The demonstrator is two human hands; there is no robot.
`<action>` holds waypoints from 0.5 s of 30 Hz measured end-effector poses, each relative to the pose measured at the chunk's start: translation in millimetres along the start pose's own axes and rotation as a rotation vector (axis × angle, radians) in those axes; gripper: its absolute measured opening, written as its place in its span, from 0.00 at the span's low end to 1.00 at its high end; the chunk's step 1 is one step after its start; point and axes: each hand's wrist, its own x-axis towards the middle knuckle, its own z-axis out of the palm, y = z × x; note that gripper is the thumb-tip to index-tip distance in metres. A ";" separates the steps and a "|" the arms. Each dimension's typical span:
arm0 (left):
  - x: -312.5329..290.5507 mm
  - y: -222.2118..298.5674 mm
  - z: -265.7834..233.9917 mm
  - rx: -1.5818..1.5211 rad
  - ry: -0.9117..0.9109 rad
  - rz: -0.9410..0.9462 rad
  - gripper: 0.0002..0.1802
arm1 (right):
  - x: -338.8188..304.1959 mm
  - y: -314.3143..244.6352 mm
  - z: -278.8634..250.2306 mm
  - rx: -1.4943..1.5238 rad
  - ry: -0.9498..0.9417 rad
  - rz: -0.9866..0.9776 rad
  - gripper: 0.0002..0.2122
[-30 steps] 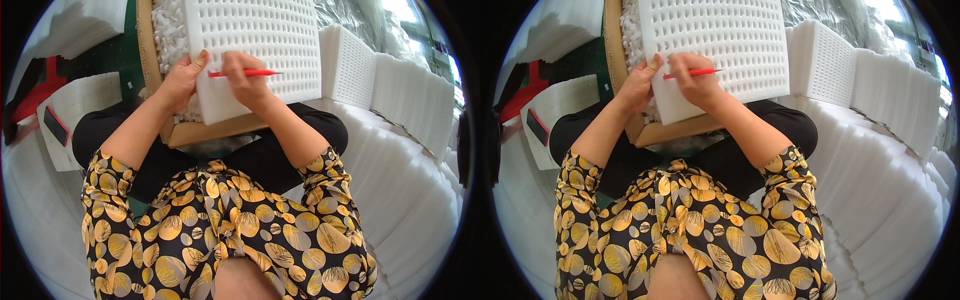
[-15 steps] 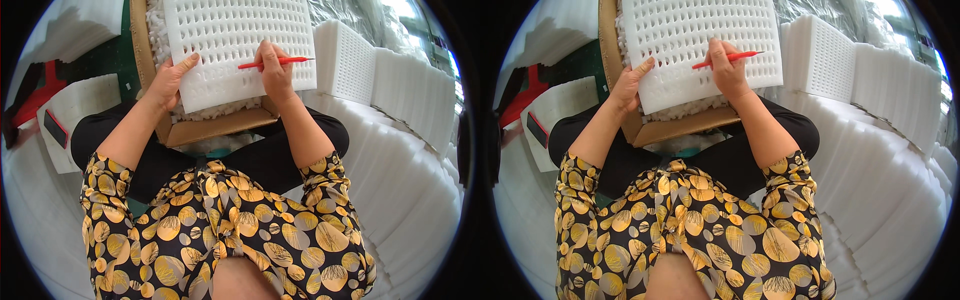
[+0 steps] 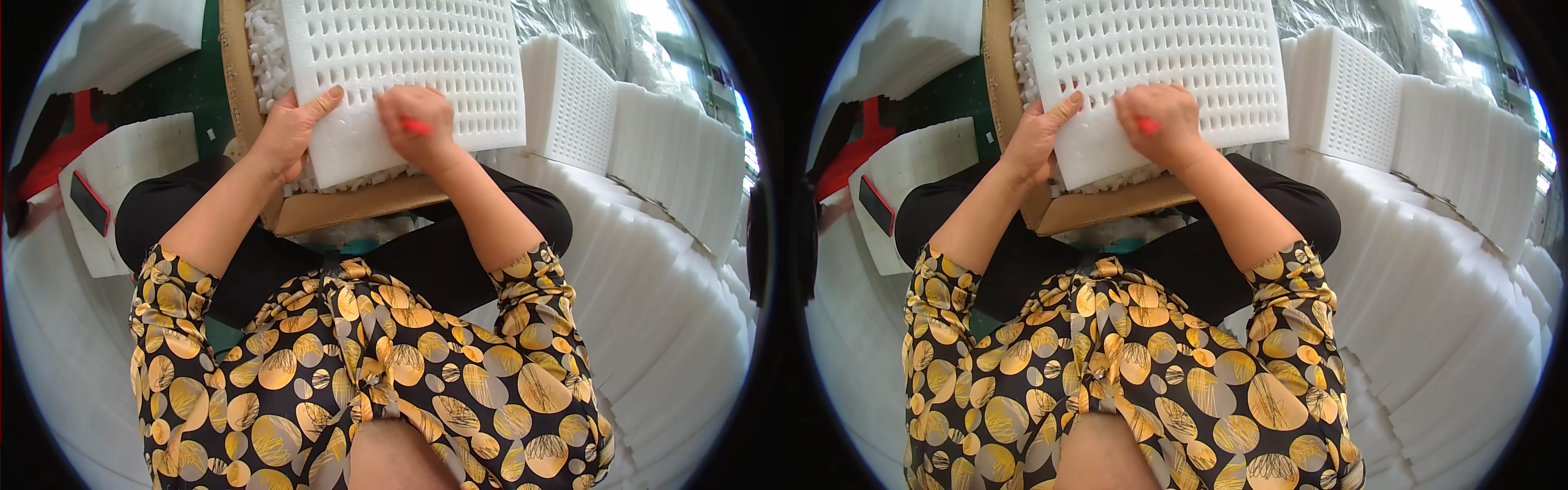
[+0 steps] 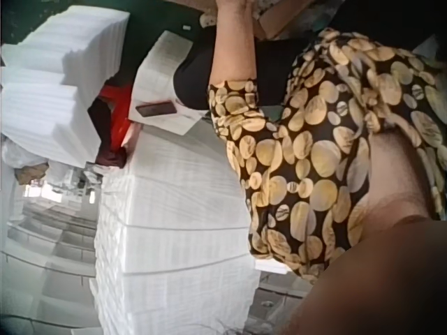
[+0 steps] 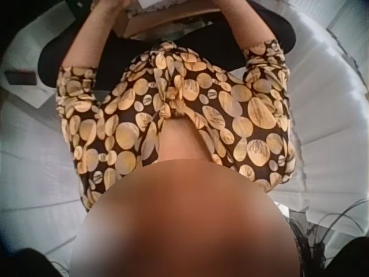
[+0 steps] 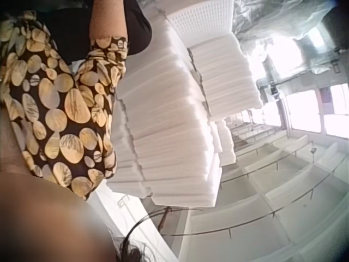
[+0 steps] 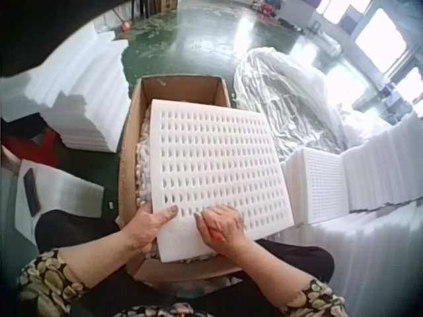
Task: Clearing or marking holes in foam blocks using a small red stylus tool.
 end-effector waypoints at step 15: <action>-1.9 1.4 -1.8 -0.172 -0.036 -0.091 0.18 | 0.8 -11.6 1.6 0.238 -0.082 0.177 0.15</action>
